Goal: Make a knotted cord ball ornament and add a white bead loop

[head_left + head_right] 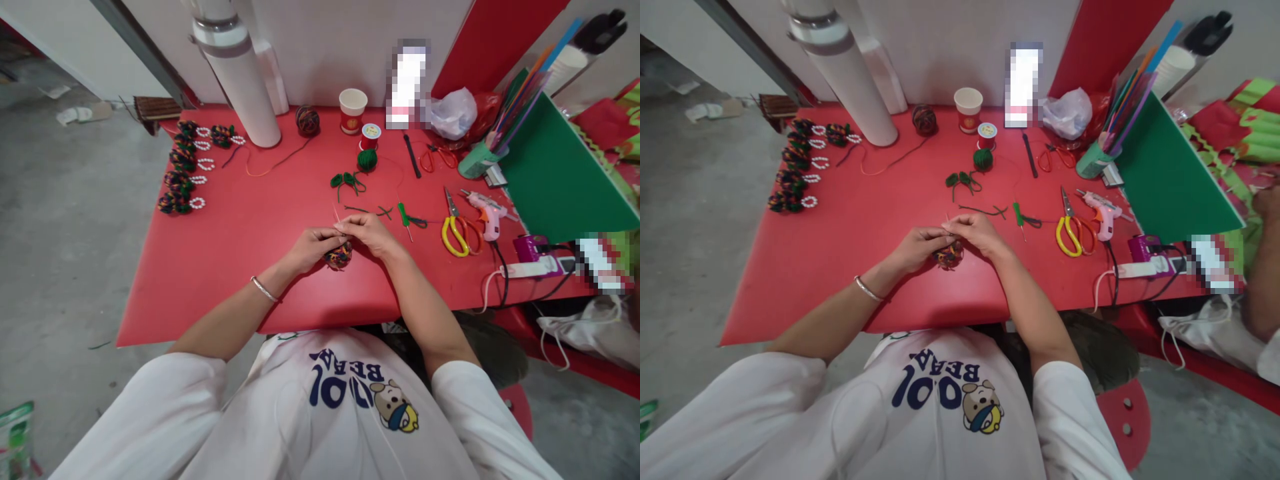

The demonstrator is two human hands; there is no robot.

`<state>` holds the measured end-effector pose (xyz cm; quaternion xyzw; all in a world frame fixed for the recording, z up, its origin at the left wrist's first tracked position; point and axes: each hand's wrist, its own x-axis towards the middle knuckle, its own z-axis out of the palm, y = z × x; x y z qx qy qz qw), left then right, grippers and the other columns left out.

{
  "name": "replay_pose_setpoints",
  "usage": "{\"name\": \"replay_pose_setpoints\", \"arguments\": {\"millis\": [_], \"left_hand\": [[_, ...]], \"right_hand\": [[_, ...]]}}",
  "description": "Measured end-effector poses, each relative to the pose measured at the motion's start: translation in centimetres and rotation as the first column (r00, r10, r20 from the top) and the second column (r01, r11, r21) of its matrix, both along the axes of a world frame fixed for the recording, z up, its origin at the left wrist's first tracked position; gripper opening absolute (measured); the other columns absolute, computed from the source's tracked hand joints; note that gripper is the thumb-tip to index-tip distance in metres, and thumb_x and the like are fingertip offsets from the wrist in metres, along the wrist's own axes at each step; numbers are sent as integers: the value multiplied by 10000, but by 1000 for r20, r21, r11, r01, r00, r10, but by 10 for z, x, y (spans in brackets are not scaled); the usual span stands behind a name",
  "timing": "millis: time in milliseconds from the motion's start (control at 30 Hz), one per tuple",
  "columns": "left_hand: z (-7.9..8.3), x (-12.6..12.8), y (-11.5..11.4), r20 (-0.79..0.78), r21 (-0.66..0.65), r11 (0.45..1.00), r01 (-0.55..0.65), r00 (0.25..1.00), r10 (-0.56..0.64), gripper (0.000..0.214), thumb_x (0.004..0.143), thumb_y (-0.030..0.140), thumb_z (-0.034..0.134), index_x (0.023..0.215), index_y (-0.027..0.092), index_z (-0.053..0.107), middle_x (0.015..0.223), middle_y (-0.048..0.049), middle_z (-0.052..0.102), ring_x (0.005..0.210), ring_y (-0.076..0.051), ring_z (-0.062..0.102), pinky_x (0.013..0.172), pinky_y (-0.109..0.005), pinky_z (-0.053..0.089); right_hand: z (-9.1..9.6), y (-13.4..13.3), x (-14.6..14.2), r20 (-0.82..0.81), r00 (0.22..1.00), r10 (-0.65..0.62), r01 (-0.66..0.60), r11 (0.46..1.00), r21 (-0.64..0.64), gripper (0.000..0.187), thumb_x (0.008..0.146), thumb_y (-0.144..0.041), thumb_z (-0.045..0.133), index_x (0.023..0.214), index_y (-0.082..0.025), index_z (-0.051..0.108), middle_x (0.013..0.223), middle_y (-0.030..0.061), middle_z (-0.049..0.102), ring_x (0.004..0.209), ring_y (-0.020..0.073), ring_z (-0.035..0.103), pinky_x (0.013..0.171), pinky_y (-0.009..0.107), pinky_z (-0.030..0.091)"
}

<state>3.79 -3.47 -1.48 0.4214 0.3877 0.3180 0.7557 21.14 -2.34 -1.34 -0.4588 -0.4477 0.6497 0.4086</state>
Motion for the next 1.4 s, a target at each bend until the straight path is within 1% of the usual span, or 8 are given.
{"name": "replay_pose_setpoints", "arguments": {"millis": [200,400,700,800,933,1067,1300,1400], "left_hand": [[2,-3,6,-35,-80,997,7,999,-10,433,717,432,892,946,104,727,750,-123,765,553,-244,731,420,-304,582],[3,-4,7,-38,-75,997,32,999,-35,336,761,372,844,922,103,721,785,-123,769,575,-224,738,426,-284,591],[4,-4,5,-48,-83,994,72,996,-76,316,746,342,853,866,81,723,763,-149,764,615,-253,754,434,-284,589],[5,-4,5,-44,-93,992,87,995,-91,310,752,333,854,867,80,716,745,-144,757,629,-251,757,442,-275,589],[7,-5,3,-27,-84,995,60,998,-63,362,726,284,875,979,85,710,849,-138,770,651,-257,768,422,-274,582],[8,-6,4,24,-54,998,26,999,-25,568,666,201,911,1171,117,666,967,-126,775,654,-238,766,414,-254,572],[-4,-9,9,144,-65,997,-31,989,40,870,596,140,939,1367,150,536,932,-95,775,609,-211,745,447,-257,594],[-7,-10,11,162,-106,994,-31,986,48,914,617,112,921,1416,179,483,962,-95,776,732,-267,790,504,-275,629]], "right_hand": [[0,3,-2,-139,985,-101,100,995,-14,459,709,-594,864,829,-195,670,692,-25,671,458,48,371,396,198,226],[2,5,-2,-60,972,-229,234,967,102,451,774,-619,811,847,-204,650,730,-11,700,465,50,350,414,206,252],[6,19,24,-62,856,-513,515,838,179,385,865,-577,754,862,-226,597,674,-58,599,444,40,381,393,206,229],[7,19,28,-120,874,-472,483,871,90,406,861,-585,766,891,-235,561,669,-75,599,434,35,423,371,187,230],[7,17,30,-252,921,-299,303,953,-20,469,822,-600,813,949,-246,531,652,-105,604,433,28,477,371,150,272],[9,17,34,-300,910,-285,284,958,-48,456,820,-582,822,972,-253,546,626,-123,534,441,25,470,384,141,294],[7,22,43,-215,936,-279,308,945,111,362,933,-614,683,1069,-286,611,656,-82,487,553,71,510,429,164,341],[6,21,45,-171,950,-263,293,937,188,357,968,-631,616,1101,-301,628,653,-67,458,561,90,494,434,187,345]]}}
